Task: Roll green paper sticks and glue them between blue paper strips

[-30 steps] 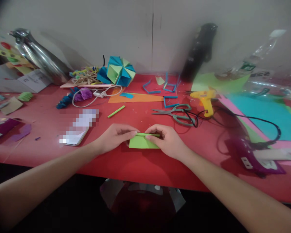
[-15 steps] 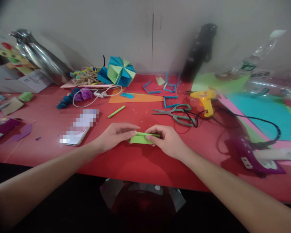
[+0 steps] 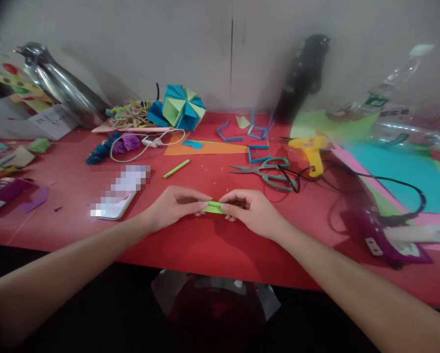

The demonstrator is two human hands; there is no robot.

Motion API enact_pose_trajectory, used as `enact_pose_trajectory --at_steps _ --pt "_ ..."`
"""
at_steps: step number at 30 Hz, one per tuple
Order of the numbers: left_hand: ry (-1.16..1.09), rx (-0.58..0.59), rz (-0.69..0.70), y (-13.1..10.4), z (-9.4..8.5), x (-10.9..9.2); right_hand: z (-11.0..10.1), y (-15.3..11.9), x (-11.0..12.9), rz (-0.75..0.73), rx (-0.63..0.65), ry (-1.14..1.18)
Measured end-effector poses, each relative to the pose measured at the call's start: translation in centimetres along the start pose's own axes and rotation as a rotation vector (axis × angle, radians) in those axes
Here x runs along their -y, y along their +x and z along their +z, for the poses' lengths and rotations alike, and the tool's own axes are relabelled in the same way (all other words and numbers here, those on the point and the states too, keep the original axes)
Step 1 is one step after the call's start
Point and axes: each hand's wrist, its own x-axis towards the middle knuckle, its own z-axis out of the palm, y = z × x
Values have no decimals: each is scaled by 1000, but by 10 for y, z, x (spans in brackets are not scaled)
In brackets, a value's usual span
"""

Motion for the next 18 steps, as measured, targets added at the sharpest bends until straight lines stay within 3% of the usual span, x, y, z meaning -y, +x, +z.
enact_pose_trajectory --at_steps 7,14,18 --pt "-369 127 -32 -4 -2 -1 0 -3 3 -44 3 46" --pt "-547 150 20 -11 6 -7 9 -20 31 -172 -106 -60" --pt "-676 324 5 -22 16 -9 15 -33 48 -248 -157 -164"
